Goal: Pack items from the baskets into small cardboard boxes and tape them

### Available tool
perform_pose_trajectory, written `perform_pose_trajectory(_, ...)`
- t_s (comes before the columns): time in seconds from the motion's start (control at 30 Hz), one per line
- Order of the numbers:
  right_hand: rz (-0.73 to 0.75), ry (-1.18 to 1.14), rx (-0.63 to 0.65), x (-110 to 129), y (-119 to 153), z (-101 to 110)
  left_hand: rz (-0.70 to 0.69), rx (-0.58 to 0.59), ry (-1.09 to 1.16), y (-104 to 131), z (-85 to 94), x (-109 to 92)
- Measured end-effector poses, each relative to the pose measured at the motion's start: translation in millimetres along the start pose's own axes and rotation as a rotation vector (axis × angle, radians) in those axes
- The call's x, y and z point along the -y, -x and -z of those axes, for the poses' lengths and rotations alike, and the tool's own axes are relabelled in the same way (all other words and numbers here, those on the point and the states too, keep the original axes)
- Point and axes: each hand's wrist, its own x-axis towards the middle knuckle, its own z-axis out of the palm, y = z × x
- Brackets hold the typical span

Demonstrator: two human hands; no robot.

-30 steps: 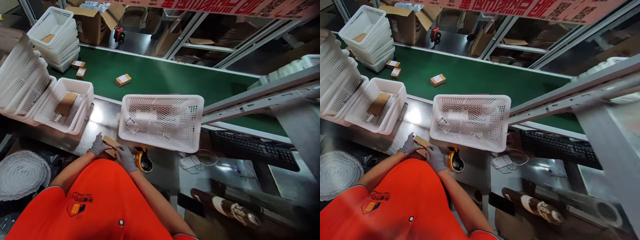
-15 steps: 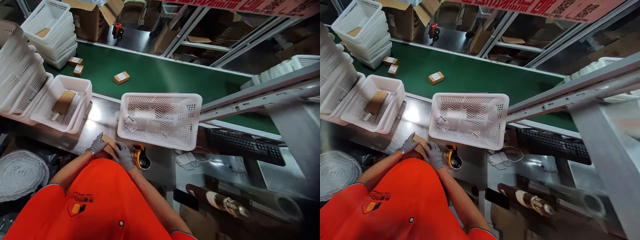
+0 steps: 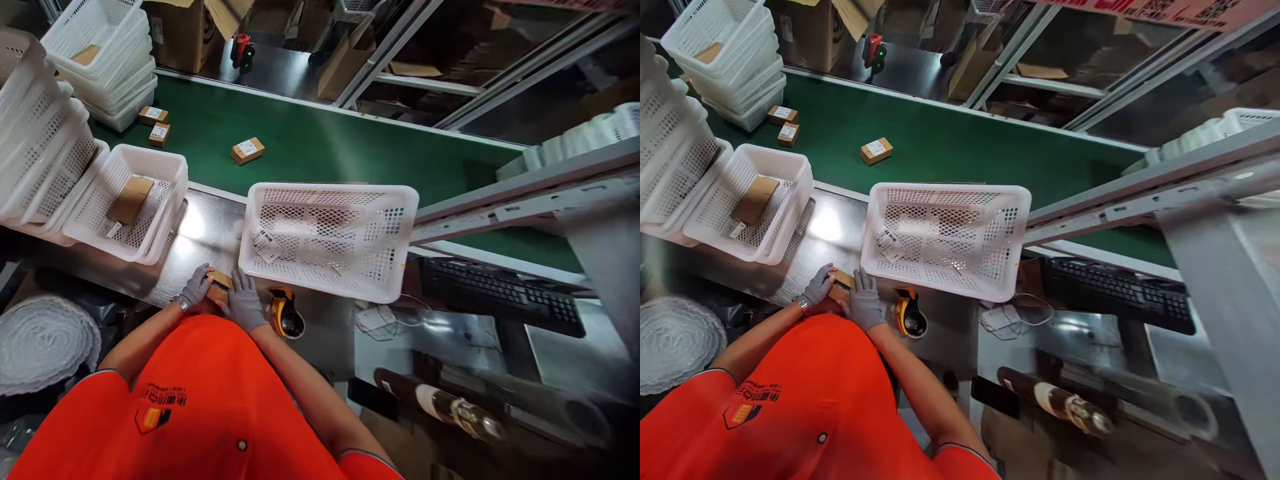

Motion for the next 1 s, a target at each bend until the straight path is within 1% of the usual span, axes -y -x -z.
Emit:
perform_pose_trajectory(0.1,-0.028,0.006,-0.002,2,2,-1,0.012,0.024,0.018,-2,-1.1,7)
perform_pose_trajectory(0.2,-0.004,-0.005,-0.076,-5,9,-5,0.044,0.032,0.024,-2,-2.8,9)
perform_pose_trajectory(0.3,0.09,-0.051,-0.177,-12,14,-11,0.063,0.037,0.016,-3,-4.5,9)
perform_pose_trajectory(0.4,0.181,-0.081,-0.2,-11,11,-16,0.089,0.046,0.015,-5,-6.0,10)
perform_pose_trajectory(0.43,0.174,-0.072,-0.197,-9,9,-18,0.092,0.048,0.017,-6,-6.5,10)
perform_pose_trajectory(0.57,0.052,0.012,-0.194,-7,7,-25,0.088,0.05,-0.003,-9,-7.3,7)
perform_pose_trajectory(0.63,0.064,0.023,-0.204,-12,13,-31,0.083,0.053,-0.015,-10,-6.7,4)
perform_pose_trajectory(0.73,0.134,0.001,-0.244,-25,26,-42,0.082,0.097,-0.007,-11,-4.3,-3)
perform_pose_trajectory(0.77,0.129,-0.002,-0.259,-29,29,-46,0.092,0.115,-0.004,-12,-3.2,-4)
perform_pose_trajectory(0.87,0.028,0.018,-0.283,-36,37,-54,0.136,0.148,0.002,-12,0.6,-9)
perform_pose_trajectory(0.93,-0.007,0.024,-0.286,-37,39,-60,0.162,0.149,0.01,-11,2.6,-12)
perform_pose_trajectory(1.0,-0.011,0.017,-0.302,-37,39,-65,0.197,0.136,0.001,-9,3.5,-16)
